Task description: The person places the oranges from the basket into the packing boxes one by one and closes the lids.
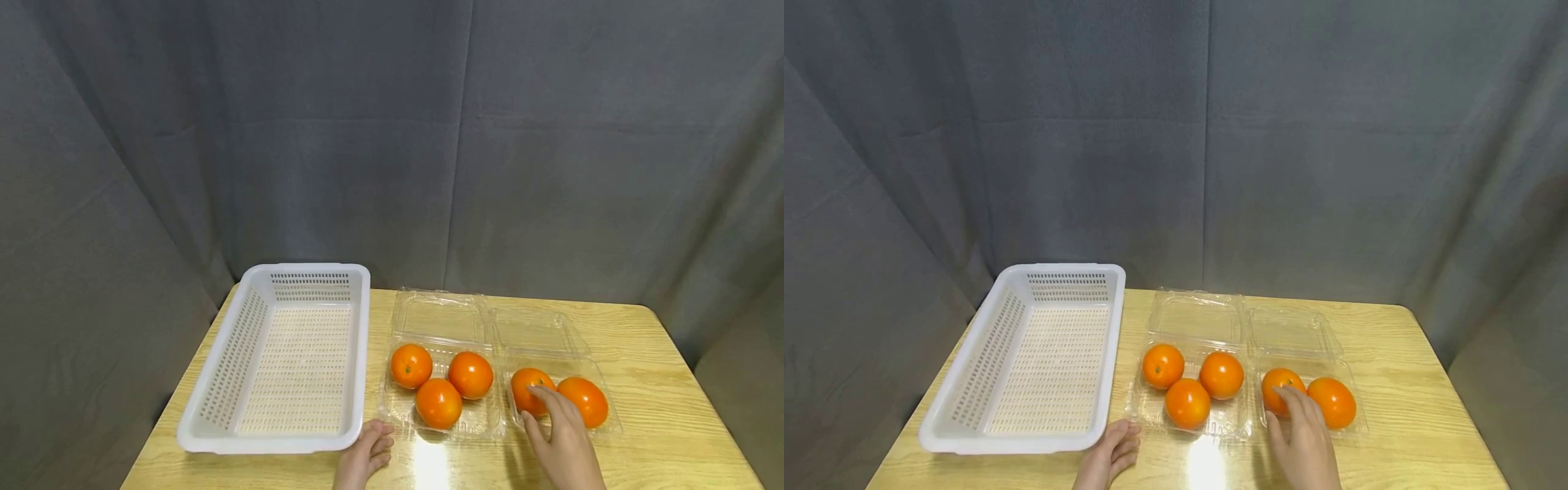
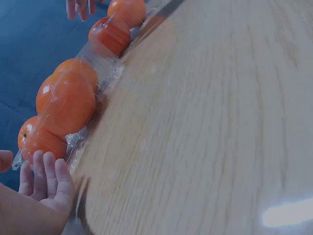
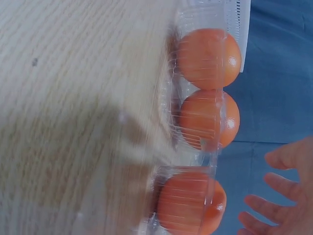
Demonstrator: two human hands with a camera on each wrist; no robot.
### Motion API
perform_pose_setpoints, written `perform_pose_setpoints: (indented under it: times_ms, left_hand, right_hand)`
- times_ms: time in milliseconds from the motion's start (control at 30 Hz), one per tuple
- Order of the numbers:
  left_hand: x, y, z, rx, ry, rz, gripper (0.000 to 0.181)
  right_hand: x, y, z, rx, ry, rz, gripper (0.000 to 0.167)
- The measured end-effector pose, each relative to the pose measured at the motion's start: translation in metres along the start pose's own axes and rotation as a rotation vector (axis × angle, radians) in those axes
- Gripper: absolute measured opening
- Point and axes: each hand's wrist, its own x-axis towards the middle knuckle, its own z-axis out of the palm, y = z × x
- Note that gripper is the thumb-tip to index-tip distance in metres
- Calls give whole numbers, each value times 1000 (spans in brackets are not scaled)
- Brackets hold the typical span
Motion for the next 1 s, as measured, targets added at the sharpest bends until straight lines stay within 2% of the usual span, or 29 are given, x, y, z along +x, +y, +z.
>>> perform_pose_setpoints:
  times_ms: [133, 300, 433, 633, 867, 1000]
  left_hand:
    - [2, 0, 2, -65, 8, -20, 54]
    - [4, 2, 8, -163, 43, -22, 37]
    - [7, 5, 12, -167, 88, -14, 33]
    - [11, 4, 14, -183, 114, -21, 20]
    - [13, 3, 14, -196, 104, -33, 18]
    - [13, 3, 14, -193, 97, -19, 19]
  right_hand:
    - [4, -3, -3, 0, -24, 5, 39]
    - [15, -11, -8, -16, -97, -8, 39]
    - [28, -16, -12, -22, -187, -24, 36]
    - [57, -17, -12, 9, -296, -64, 29]
    - [96, -7, -9, 1, -351, -108, 24]
    - [121, 3, -5, -3, -363, -117, 23]
